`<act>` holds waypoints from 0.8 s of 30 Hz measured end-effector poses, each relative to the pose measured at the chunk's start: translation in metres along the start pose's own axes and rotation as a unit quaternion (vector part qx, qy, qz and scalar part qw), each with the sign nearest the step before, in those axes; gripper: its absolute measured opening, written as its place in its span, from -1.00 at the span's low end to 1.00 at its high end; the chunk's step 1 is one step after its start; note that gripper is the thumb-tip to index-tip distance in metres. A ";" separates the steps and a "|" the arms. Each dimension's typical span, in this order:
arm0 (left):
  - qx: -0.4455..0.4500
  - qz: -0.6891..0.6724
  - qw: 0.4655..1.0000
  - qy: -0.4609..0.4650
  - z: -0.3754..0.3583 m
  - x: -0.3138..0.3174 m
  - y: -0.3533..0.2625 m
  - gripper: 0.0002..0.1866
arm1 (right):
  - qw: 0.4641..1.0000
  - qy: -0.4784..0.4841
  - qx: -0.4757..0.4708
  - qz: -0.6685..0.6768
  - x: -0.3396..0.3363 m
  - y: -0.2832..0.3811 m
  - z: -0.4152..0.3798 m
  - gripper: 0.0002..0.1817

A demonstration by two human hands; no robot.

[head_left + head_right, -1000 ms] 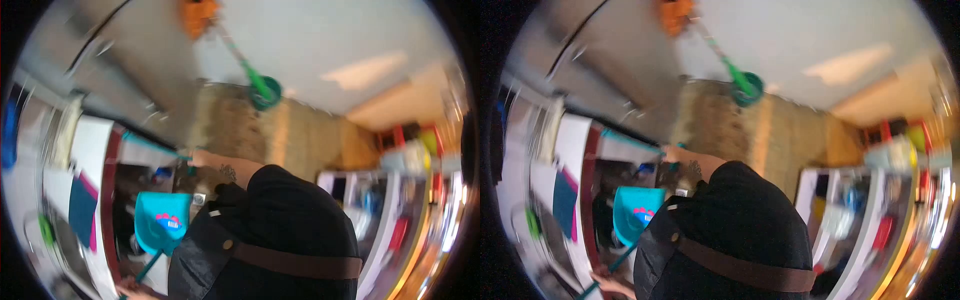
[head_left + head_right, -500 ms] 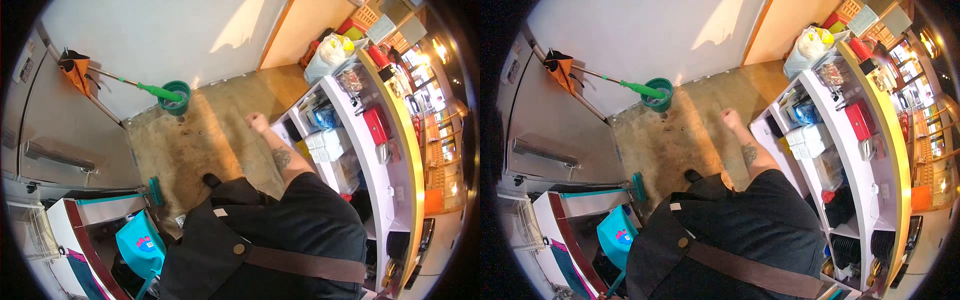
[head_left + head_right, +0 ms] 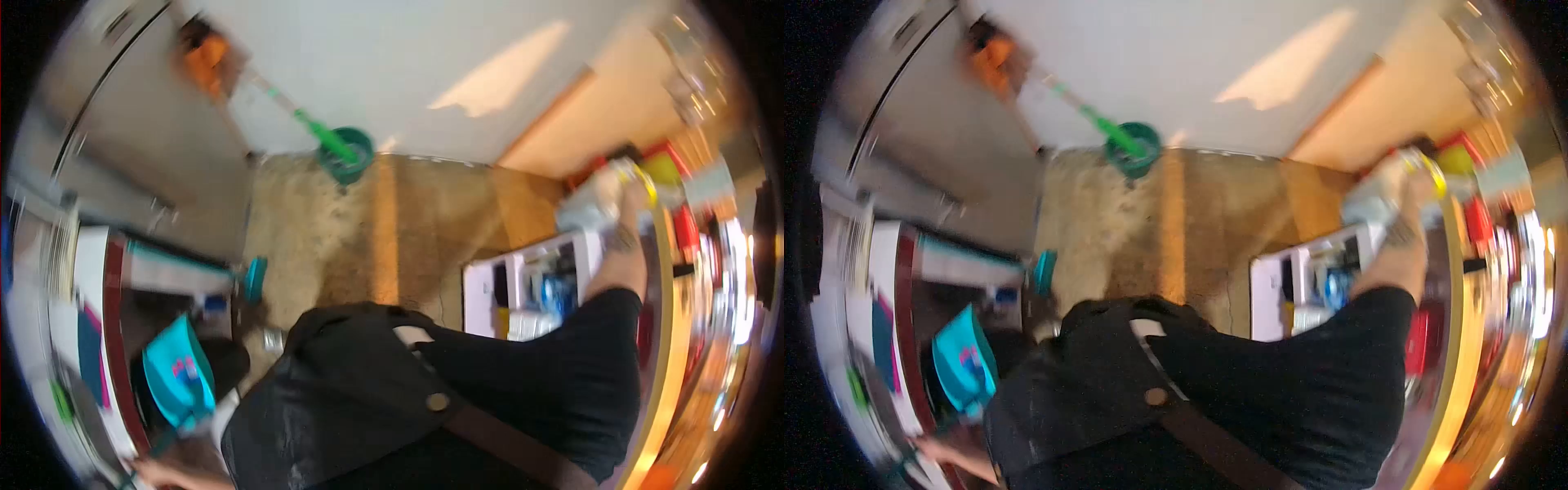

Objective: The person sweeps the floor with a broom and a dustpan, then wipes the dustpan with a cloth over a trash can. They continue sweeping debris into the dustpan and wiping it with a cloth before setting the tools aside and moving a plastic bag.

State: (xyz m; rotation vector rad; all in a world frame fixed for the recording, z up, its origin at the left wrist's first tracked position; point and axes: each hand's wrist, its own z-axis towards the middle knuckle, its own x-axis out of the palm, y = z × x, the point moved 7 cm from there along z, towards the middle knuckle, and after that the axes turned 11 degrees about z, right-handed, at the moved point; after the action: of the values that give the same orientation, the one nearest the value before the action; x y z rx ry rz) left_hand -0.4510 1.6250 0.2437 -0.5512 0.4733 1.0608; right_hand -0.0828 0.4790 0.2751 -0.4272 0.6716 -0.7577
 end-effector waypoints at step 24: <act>-0.259 -0.483 0.836 -0.005 -0.071 -0.081 -0.095 -0.70 | 0.843 0.421 -0.021 0.335 0.103 0.006 -0.032 -0.85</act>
State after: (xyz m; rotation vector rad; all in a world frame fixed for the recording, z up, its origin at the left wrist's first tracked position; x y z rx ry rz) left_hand -0.4056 1.4892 0.2567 -1.1124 -0.1509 0.1806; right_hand -0.0468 0.4027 0.2073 0.1545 1.5656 -0.2161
